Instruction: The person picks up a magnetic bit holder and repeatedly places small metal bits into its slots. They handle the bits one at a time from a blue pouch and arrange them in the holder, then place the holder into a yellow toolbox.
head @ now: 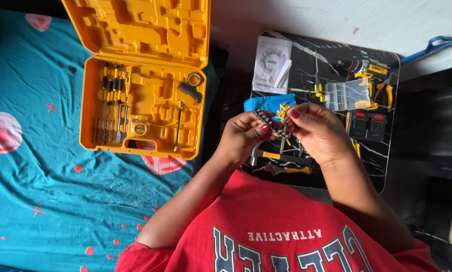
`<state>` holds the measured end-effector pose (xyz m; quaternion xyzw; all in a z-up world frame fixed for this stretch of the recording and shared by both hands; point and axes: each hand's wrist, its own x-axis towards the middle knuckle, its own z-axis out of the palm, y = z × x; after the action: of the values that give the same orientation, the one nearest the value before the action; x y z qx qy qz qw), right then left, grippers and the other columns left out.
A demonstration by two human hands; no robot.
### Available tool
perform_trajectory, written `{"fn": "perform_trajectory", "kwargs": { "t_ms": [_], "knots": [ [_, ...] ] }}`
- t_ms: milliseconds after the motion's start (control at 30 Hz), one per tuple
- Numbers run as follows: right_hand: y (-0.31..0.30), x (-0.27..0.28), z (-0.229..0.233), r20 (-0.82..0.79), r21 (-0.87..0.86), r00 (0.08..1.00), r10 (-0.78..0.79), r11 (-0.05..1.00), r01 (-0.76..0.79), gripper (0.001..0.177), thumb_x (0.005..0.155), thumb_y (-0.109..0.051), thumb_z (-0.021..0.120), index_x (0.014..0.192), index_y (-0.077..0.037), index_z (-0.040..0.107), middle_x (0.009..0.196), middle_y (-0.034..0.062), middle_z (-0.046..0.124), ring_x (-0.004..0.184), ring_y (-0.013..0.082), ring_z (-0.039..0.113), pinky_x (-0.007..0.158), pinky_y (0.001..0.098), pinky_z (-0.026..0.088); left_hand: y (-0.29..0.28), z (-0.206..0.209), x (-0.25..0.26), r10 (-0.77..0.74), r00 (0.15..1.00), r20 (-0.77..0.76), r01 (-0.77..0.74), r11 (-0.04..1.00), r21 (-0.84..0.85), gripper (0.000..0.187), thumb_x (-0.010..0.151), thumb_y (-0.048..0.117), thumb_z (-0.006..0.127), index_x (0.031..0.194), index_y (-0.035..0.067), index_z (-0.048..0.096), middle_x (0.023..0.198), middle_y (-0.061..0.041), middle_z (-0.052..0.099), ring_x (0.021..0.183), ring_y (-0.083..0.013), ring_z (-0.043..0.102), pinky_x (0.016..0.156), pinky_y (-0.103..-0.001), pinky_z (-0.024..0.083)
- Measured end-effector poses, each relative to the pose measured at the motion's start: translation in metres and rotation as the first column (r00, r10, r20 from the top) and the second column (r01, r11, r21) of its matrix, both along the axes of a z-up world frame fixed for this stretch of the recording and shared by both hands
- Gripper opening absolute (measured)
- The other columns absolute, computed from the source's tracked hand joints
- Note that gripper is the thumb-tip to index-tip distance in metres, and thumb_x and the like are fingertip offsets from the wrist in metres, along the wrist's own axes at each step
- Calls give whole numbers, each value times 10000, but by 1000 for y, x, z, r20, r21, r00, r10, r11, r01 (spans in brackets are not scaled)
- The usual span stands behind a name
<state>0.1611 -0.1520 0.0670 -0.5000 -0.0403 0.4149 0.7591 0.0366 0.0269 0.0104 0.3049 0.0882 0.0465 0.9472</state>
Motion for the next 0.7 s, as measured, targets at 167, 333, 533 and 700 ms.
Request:
{"fn": "perform_trajectory", "kwargs": {
  "t_ms": [167, 333, 533, 700],
  "knots": [
    [2, -6, 4, -84, 47, 996, 7, 999, -3, 99, 957, -71, 734, 1037, -13, 735, 975, 82, 732, 911, 186, 673, 926, 375, 524, 1, 2, -1, -1, 1000, 18, 2, 999, -51, 172, 982, 25, 666, 1147, -5, 704, 1045, -137, 747, 940, -219, 738, 865, -353, 633],
    [5, -6, 6, -164, 87, 986, 17, 996, -3, 91, 971, -92, 730, 1015, -12, 730, 953, 91, 735, 905, 186, 684, 942, 389, 534, 0, -2, -1, 28, 998, 53, -26, 998, -50, 125, 986, 1, 701, 1106, -34, 700, 1036, -156, 755, 915, -240, 749, 836, -363, 644],
    [4, -12, 17, 152, -60, 988, -23, 998, 32, 116, 965, -53, 760, 1061, -2, 721, 998, 80, 724, 898, 128, 655, 788, 249, 486, -4, 1, -3, 63, 991, 117, -70, 996, 57, 159, 945, -38, 729, 1102, -44, 707, 1014, -157, 764, 915, -241, 757, 854, -354, 642],
    [6, -18, 37, 560, -201, 824, 88, 979, 32, 127, 962, -51, 757, 1042, 32, 705, 1030, 57, 704, 954, 94, 662, 880, 229, 539, -6, 6, -6, 83, 991, 107, -97, 987, 132, 147, 947, -43, 727, 1092, -42, 711, 1013, -148, 769, 926, -220, 760, 877, -346, 643]
  ]
}}
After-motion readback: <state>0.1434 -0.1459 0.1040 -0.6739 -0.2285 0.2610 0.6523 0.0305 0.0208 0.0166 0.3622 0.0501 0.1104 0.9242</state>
